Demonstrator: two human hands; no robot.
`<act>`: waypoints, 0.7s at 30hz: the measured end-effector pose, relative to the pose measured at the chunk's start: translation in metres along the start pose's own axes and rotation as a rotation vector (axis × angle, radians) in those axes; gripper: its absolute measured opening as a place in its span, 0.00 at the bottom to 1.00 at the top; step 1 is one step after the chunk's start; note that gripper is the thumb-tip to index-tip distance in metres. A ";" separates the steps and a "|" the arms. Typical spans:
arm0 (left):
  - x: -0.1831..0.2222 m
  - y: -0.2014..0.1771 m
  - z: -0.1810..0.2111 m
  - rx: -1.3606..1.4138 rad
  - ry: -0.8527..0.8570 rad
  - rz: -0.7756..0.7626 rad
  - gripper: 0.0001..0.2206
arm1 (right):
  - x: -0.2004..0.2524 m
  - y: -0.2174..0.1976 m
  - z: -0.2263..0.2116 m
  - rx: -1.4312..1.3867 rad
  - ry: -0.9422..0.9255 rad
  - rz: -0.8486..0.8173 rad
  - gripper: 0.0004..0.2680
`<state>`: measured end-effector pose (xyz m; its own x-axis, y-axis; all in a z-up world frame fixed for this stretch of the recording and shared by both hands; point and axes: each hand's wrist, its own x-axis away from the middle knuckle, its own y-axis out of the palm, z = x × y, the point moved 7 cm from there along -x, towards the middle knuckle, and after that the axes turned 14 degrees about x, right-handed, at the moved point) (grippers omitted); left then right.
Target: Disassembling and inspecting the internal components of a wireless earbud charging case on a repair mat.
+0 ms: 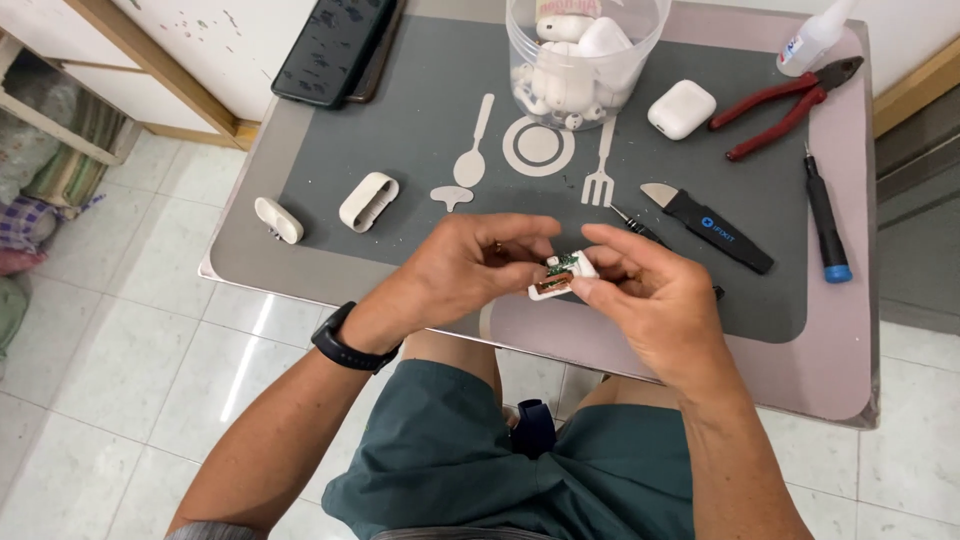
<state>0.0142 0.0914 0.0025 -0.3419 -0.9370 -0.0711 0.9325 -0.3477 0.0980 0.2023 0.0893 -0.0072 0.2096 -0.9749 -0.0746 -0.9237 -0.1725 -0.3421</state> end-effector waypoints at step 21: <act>0.007 0.017 0.034 -0.173 0.194 -0.016 0.25 | 0.011 -0.006 -0.012 0.045 -0.123 0.094 0.18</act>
<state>0.0232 0.0775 0.0371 -0.3438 -0.9019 -0.2615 0.9388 -0.3362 -0.0748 0.2064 0.0778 0.0049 0.1635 -0.9614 -0.2214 -0.9264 -0.0725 -0.3694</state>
